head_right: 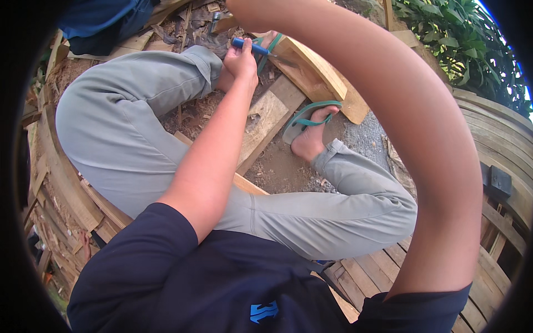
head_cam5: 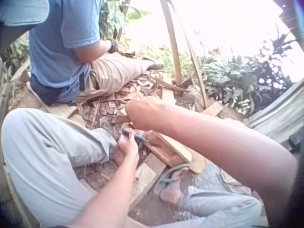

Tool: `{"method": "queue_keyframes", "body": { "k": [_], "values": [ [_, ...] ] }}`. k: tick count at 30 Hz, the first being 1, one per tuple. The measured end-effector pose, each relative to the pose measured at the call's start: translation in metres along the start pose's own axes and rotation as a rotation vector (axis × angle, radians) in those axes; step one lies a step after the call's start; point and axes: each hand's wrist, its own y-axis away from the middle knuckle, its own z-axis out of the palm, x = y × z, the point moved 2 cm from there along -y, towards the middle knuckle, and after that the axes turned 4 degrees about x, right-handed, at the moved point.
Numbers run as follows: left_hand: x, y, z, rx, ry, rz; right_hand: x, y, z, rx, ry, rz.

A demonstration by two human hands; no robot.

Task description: The person carves a hollow channel into a piece of wood using a chisel and a hammer, and clears away wood shavings by hand.

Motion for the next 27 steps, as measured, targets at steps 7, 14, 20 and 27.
{"method": "queue_keyframes", "body": {
  "k": [7, 14, 20, 27],
  "values": [
    [0.003, 0.006, 0.005, -0.015, -0.035, -0.025, -0.016, 0.004, -0.004, 0.008, 0.007, -0.001],
    [0.002, 0.003, 0.0, -0.008, -0.029, -0.031, -0.021, 0.011, -0.012, -0.044, -0.043, 0.107],
    [-0.001, 0.0, 0.0, -0.048, -0.03, -0.065, -0.012, 0.014, -0.016, -0.015, -0.015, 0.032],
    [-0.005, 0.0, -0.002, -0.025, -0.075, -0.118, -0.015, 0.017, -0.02, -0.067, -0.009, 0.125]
  ]
}}
